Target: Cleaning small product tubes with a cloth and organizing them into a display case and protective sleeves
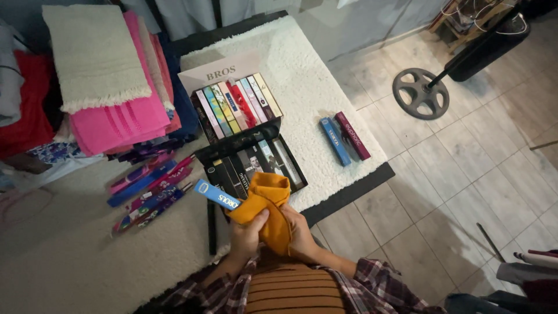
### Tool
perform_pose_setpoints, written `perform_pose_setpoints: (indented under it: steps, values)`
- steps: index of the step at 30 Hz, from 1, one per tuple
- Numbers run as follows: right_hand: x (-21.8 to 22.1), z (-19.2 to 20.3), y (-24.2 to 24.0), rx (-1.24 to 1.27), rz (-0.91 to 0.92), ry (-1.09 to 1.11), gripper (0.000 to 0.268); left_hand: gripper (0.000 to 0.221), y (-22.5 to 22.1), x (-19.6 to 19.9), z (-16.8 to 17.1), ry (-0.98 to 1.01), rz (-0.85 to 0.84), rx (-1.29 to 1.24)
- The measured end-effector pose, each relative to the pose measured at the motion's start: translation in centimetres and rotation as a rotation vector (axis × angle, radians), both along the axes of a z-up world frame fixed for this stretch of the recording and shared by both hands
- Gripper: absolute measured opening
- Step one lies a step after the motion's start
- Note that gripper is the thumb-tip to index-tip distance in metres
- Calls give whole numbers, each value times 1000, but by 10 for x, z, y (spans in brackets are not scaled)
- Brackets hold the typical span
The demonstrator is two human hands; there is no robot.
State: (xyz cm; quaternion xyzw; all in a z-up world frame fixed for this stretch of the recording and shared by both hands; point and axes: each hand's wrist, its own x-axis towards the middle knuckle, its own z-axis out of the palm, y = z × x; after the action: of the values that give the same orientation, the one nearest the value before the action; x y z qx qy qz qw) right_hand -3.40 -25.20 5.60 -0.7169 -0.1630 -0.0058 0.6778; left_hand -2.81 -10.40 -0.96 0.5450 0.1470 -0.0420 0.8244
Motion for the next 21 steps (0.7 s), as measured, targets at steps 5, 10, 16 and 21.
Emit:
perform_pose_setpoints:
  steps: [5,10,16,21]
  values:
    - [1,-14,-4,-40,-29,31,38,29,7,8,15,5,-5,-85]
    - [1,-31,-8,-59,-62,8,25,22,19,22,27,16,119,-122]
    - [4,-29,-13,-113,-57,-117,47,35,48,48,34,-77,137,-322]
    - [2,-18,-11,-147,-11,-97,46,35,55,46,47,-96,273,-239]
